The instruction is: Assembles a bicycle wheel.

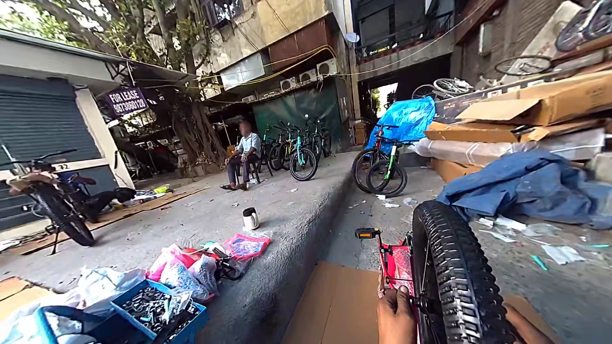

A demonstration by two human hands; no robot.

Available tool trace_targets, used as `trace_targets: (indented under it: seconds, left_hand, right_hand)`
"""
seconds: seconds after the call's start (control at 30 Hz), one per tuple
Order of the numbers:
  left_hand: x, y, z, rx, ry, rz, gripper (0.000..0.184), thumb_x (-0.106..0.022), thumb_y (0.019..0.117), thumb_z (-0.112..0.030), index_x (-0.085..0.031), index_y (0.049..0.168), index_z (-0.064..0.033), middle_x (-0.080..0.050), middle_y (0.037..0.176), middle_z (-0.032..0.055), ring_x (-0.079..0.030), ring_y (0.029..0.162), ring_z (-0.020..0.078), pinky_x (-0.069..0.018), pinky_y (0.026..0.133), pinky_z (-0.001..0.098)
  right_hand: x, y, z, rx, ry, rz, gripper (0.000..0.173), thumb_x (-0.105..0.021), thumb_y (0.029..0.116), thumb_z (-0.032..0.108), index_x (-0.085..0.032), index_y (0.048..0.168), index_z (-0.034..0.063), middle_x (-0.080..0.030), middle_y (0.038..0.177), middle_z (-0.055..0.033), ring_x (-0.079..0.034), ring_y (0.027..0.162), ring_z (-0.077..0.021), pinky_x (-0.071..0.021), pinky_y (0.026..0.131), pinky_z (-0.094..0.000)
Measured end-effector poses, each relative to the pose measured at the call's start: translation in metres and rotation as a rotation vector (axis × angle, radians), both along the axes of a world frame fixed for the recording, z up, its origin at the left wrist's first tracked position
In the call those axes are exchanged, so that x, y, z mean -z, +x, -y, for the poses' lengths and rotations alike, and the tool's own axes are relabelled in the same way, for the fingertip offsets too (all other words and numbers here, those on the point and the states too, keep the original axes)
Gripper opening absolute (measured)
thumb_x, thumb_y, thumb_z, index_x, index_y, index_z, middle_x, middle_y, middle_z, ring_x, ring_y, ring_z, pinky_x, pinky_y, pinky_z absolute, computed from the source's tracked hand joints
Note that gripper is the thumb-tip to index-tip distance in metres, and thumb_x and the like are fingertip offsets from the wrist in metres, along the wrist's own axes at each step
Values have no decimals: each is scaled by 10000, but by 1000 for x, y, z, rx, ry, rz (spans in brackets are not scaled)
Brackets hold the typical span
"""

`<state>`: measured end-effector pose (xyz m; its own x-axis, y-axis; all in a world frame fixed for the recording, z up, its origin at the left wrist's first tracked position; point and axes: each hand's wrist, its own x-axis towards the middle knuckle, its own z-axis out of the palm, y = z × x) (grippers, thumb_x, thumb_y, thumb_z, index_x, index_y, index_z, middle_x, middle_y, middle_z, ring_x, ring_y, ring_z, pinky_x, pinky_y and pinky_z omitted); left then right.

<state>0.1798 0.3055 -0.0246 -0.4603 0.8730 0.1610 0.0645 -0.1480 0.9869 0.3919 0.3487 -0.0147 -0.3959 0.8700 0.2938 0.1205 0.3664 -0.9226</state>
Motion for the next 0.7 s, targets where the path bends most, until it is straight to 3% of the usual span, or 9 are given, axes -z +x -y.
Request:
trace_targets:
  seconds: [0.1,0.17,0.27,0.37,0.43,0.5,0.6,0.63,0.7]
  left_hand:
    - [0,3,0,-9,23,-28,376,-465,1087,-258,-622,844,-18,-548,683,25,-545,623,110,-505,642,331]
    - [-5,6,6,-35,36,-32,348,-465,1084,-226,-654,903,3,-588,728,32,-579,674,92,-528,694,319]
    - [-15,12,21,-59,23,-19,327,-458,1084,-192,-670,1030,51,-640,791,49,-609,720,64,-548,734,293]
    - [-1,10,9,-43,53,21,361,-443,1101,-236,-667,1006,30,-631,699,21,-600,597,61,-555,600,283]
    - [-1,9,8,-40,52,-7,335,-429,1098,-186,-663,1039,46,-646,758,25,-617,660,43,-569,673,278]
    - [-20,17,19,-55,11,-8,279,-407,1080,-70,-610,1101,119,-617,834,48,-590,728,0,-544,747,222]
    - [-46,33,35,-90,-23,22,152,-416,985,79,-542,1049,133,-567,757,1,-542,645,-65,-510,655,135]
    - [-50,35,38,-86,-16,35,126,-424,970,98,-535,1026,120,-565,732,-12,-540,629,-67,-511,637,135]
    - [-50,35,40,-58,29,50,100,-458,946,101,-556,961,88,-579,697,-37,-559,615,-62,-525,622,146]
  right_hand:
    - [6,11,-10,-112,-52,-316,233,-492,892,21,-549,1073,156,-647,1081,75,-652,940,-76,-586,799,-347]
    - [-2,9,-9,-18,-113,-268,166,-468,970,107,-539,1120,91,-629,990,37,-658,814,-93,-605,722,-354]
    - [-12,4,-3,40,-170,-23,385,-420,1087,356,-603,1128,20,-592,727,-10,-568,564,-120,-531,556,-344]
    - [-6,17,-15,-149,-111,-50,257,-543,999,184,-594,1181,10,-667,898,-88,-670,727,-200,-599,701,-406]
    - [-3,23,-17,-243,-137,-132,264,-609,931,139,-600,1168,24,-669,1063,-108,-685,896,-225,-596,836,-429]
    - [-3,22,-15,-206,-239,-232,304,-630,958,191,-561,1211,37,-658,1081,-110,-688,894,-225,-601,825,-423]
    - [-7,20,-15,-91,-293,-85,355,-495,1076,386,-566,1209,65,-611,821,-49,-628,633,-159,-574,614,-346]
    - [-7,21,-16,-130,-275,-55,326,-482,1083,358,-573,1187,63,-609,801,-41,-619,625,-150,-565,607,-337]
    - [-7,27,-20,-245,-190,-90,207,-553,1009,156,-593,1179,44,-653,967,-66,-665,792,-169,-589,751,-371]
